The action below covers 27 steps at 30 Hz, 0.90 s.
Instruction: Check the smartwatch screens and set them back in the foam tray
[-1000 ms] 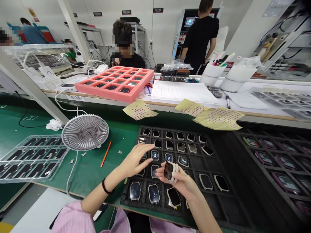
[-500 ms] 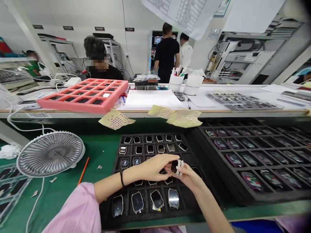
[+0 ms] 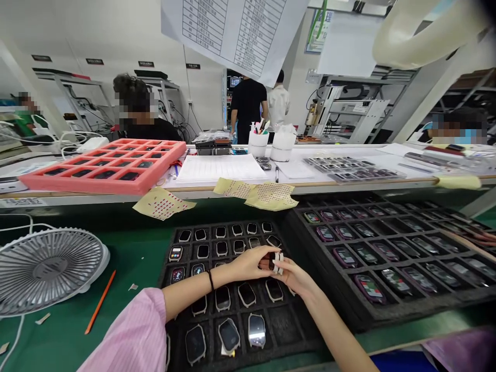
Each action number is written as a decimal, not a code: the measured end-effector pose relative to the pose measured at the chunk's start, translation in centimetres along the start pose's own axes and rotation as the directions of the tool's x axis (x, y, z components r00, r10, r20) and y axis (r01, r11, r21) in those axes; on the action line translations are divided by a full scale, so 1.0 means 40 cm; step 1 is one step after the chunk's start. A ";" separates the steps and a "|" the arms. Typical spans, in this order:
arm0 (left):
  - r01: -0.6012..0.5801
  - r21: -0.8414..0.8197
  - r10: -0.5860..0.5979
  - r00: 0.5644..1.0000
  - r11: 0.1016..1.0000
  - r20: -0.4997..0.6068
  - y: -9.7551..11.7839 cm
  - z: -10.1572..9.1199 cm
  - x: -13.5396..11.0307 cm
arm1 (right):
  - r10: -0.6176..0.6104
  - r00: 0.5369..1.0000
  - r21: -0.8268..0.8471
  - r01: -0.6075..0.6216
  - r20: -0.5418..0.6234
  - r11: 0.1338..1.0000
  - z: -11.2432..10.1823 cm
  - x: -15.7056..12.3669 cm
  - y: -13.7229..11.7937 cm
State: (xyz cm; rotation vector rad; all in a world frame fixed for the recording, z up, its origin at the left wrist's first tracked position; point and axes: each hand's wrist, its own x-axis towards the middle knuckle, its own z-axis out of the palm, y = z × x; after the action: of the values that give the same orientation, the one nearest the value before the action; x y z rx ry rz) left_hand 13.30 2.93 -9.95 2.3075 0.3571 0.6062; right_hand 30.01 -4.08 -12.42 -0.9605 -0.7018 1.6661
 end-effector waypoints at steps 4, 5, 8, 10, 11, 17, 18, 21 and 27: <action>0.009 0.004 -0.009 1.000 1.000 -0.001 -0.004 0.007 0.001 | 0.015 1.000 0.006 -0.015 -0.002 1.000 -0.009 0.001 0.003; 0.010 0.003 -0.010 1.000 1.000 -0.006 -0.005 0.009 0.001 | 0.021 1.000 0.007 -0.020 -0.006 1.000 -0.010 0.000 0.003; 0.007 -0.004 -0.007 1.000 1.000 -0.010 -0.007 0.014 0.002 | 0.036 0.999 0.009 -0.036 -0.019 0.999 -0.012 -0.004 0.000; 0.011 -0.005 -0.011 1.000 1.000 0.002 -0.008 0.016 0.003 | 0.036 0.999 0.010 -0.036 -0.020 0.999 -0.013 -0.005 -0.002; 0.015 -0.004 -0.015 1.000 1.000 0.007 -0.009 0.017 0.004 | 0.034 0.999 0.010 -0.034 -0.020 0.999 -0.014 -0.006 -0.002; 0.012 0.000 -0.012 1.000 1.000 0.005 -0.014 0.019 0.005 | 0.037 0.999 0.009 -0.036 -0.017 0.999 -0.017 -0.005 -0.002; 0.011 0.002 -0.011 1.000 1.000 0.005 -0.014 0.019 0.005 | 0.036 0.999 0.009 -0.036 -0.016 0.999 -0.017 -0.005 -0.002; 0.006 0.006 -0.006 1.000 1.000 0.000 -0.014 0.020 0.004 | 0.034 0.999 0.009 -0.034 -0.017 0.999 -0.016 -0.004 -0.002; -0.010 0.018 0.011 1.000 1.000 -0.021 -0.003 0.016 -0.003 | 0.015 0.999 -0.003 -0.015 -0.029 1.000 -0.006 -0.017 0.001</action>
State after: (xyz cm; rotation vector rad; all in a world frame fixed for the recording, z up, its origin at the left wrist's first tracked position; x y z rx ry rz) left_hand 13.53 2.58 -10.48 2.3228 0.3624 0.6359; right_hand 30.31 -4.72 -12.41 -0.9926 -0.6796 1.6615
